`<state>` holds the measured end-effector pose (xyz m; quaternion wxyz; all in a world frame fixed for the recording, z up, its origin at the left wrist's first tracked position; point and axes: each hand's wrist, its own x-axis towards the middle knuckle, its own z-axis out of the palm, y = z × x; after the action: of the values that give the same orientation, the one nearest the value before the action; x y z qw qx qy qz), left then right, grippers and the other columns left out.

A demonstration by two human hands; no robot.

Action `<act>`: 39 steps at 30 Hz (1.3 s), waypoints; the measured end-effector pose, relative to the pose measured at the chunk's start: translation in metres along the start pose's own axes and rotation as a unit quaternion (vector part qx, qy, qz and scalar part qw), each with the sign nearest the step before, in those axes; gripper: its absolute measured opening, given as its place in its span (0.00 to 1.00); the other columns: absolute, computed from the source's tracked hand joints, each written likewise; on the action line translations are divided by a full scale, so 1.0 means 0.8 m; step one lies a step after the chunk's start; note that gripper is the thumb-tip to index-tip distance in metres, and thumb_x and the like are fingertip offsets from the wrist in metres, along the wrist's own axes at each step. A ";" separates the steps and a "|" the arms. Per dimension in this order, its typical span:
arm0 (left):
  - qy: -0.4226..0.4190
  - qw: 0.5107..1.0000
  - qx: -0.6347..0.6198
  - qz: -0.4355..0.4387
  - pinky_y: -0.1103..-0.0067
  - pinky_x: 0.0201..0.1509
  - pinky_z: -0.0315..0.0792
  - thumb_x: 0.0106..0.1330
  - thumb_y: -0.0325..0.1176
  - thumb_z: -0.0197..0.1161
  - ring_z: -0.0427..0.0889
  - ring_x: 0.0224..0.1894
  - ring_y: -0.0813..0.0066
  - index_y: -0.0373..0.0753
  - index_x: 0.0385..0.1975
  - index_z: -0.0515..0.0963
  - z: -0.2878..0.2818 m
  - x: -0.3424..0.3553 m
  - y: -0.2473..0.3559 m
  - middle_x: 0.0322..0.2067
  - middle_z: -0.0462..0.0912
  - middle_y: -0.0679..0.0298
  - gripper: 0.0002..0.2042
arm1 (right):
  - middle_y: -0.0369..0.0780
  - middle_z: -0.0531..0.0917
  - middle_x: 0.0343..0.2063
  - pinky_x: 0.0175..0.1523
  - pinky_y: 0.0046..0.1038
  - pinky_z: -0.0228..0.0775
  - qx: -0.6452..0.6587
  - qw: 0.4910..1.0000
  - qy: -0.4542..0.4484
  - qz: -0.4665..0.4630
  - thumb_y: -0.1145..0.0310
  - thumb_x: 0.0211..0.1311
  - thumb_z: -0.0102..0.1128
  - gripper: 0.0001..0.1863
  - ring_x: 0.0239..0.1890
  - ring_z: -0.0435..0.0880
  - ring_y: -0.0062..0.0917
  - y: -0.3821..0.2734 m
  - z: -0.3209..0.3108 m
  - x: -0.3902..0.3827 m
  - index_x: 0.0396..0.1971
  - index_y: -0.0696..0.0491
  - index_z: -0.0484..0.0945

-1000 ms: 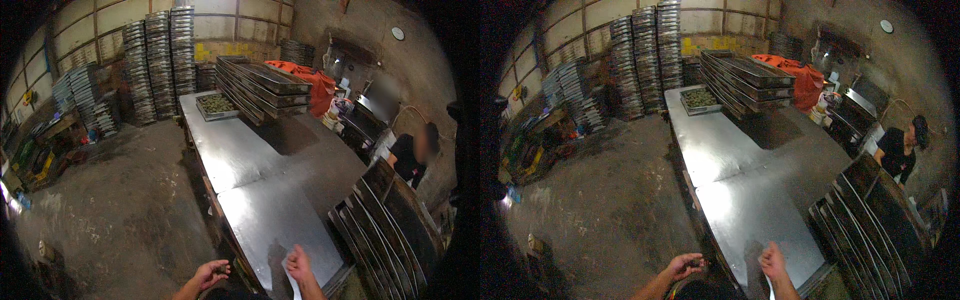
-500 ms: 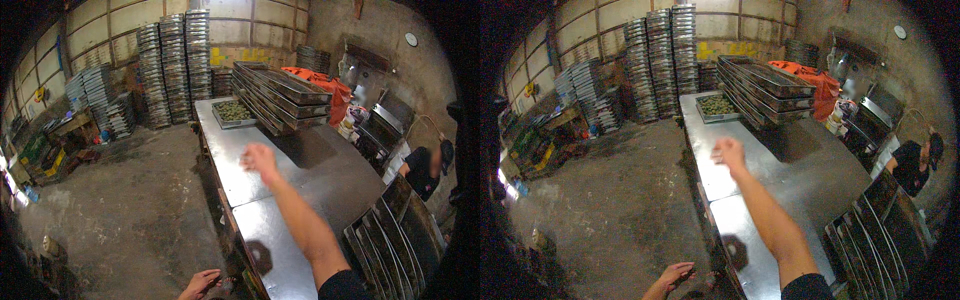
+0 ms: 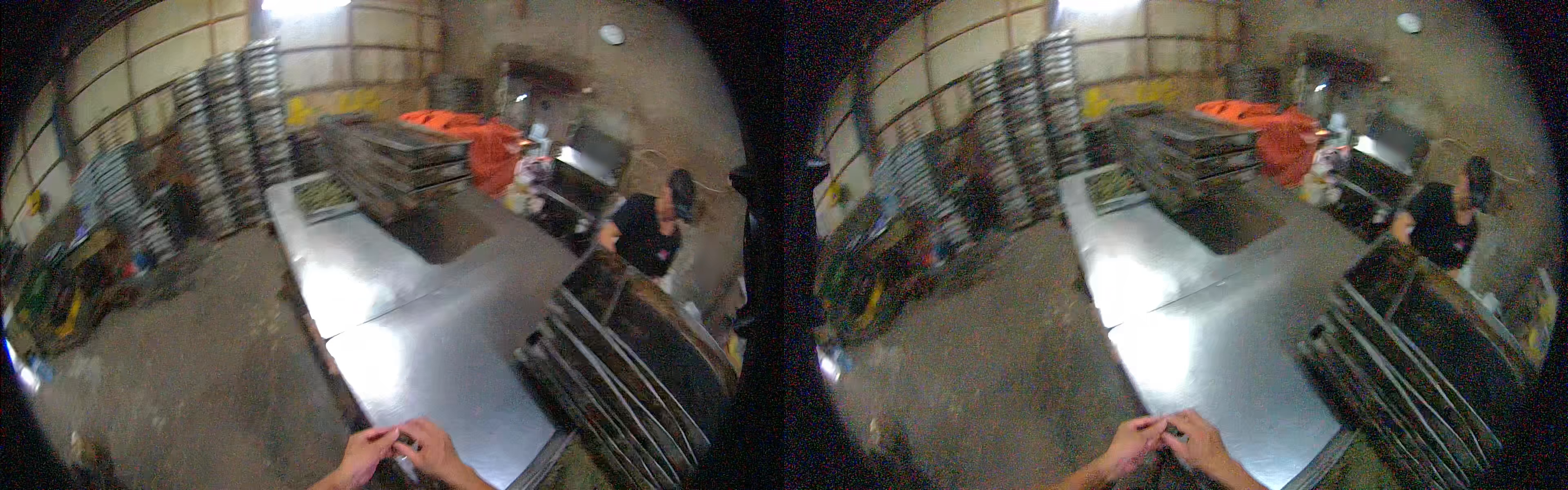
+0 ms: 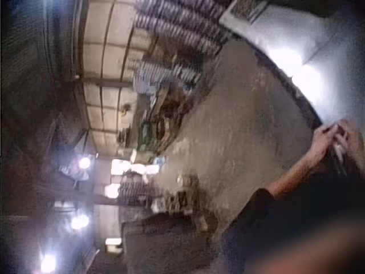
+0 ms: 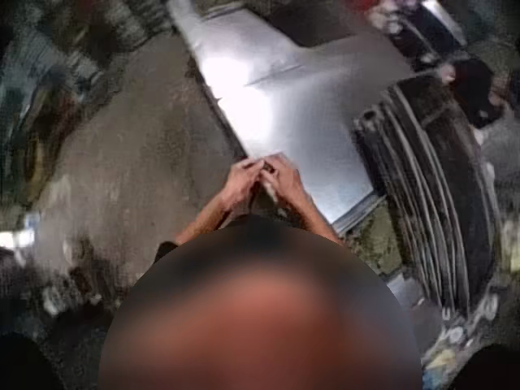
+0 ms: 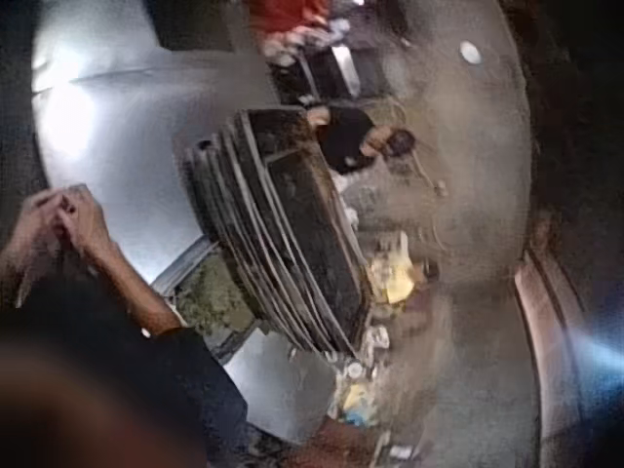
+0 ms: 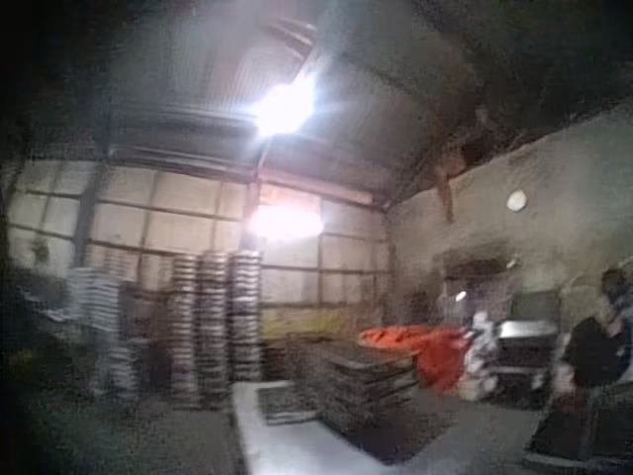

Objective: The person sorts green dried plant material by hand on a metal tray, picking up small pieces and placing them into a separate tray. The person repeats this action throughout the clip.

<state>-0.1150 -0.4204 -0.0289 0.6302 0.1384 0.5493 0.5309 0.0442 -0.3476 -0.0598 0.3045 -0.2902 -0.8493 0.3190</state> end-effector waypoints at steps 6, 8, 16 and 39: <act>-0.232 0.958 0.115 0.122 0.77 0.44 0.74 0.65 0.26 0.54 0.78 0.41 0.67 0.27 0.46 0.75 0.118 -0.065 -0.011 0.41 0.78 0.55 0.13 | 0.39 0.81 0.34 0.48 0.34 0.69 -0.024 0.988 0.147 -0.044 0.65 0.52 0.60 0.13 0.42 0.77 0.32 -0.003 -0.107 -0.090 0.40 0.50 0.80; -0.122 0.969 0.197 0.084 0.79 0.46 0.74 0.63 0.27 0.60 0.77 0.45 0.69 0.26 0.47 0.75 0.111 -0.077 -0.014 0.44 0.79 0.55 0.15 | 0.39 0.80 0.28 0.40 0.33 0.72 0.006 0.973 0.153 -0.170 0.67 0.52 0.59 0.10 0.36 0.78 0.34 -0.038 -0.098 -0.087 0.37 0.49 0.79; -0.212 0.966 0.140 -0.048 0.78 0.46 0.75 0.64 0.31 0.61 0.80 0.39 0.73 0.25 0.45 0.76 0.164 -0.054 -0.115 0.37 0.82 0.58 0.15 | 0.39 0.83 0.36 0.40 0.28 0.75 0.207 0.909 0.226 0.281 0.70 0.52 0.64 0.14 0.36 0.82 0.26 -0.032 -0.135 -0.222 0.39 0.58 0.81; -0.218 0.841 0.439 0.229 0.77 0.44 0.74 0.62 0.40 0.63 0.80 0.42 0.69 0.41 0.49 0.77 0.195 0.013 -0.168 0.45 0.80 0.53 0.18 | 0.35 0.78 0.23 0.26 0.27 0.69 0.440 0.558 0.587 0.387 0.58 0.62 0.57 0.10 0.24 0.76 0.25 -0.003 -0.269 -0.427 0.30 0.48 0.77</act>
<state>0.0835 -0.4015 -0.0809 0.4673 0.6345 0.5262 0.3196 0.4153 -0.5051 -0.0397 0.6731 -0.5437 -0.0428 0.4996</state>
